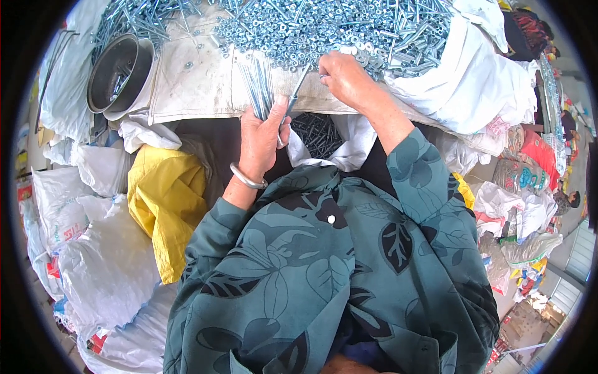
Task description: The person assembles washers and nuts onto long metal expansion bolts by hand at a workstation.
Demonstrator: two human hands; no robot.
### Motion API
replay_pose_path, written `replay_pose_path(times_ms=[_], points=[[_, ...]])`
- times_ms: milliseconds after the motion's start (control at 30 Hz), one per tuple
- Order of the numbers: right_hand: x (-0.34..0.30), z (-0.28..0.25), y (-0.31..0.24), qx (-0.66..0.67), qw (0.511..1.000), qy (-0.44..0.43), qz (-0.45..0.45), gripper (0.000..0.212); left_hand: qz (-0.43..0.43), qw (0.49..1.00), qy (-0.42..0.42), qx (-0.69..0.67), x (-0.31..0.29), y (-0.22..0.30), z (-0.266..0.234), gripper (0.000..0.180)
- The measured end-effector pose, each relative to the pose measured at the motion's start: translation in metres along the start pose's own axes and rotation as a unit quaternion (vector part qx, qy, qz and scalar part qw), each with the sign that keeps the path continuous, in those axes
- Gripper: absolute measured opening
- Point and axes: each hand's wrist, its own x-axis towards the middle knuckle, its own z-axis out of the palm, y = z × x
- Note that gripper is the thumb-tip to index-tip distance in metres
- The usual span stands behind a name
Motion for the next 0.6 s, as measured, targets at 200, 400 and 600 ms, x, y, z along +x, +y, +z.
replay_pose_path(times_ms=[200,400,600], points=[[-0.002,-0.001,-0.003,0.012,0.999,-0.018,-0.030,0.009,-0.007,0.999,0.004,0.049,0.000,-0.011,-0.003,0.028],[-0.009,-0.016,-0.004,0.201,0.976,-0.015,0.076,0.014,0.005,0.998,-0.026,0.061,0.002,-0.022,-0.007,0.028],[-0.019,-0.026,-0.016,0.415,0.898,-0.016,0.148,0.008,0.014,0.996,-0.028,0.078,0.002,-0.026,0.000,0.028]])
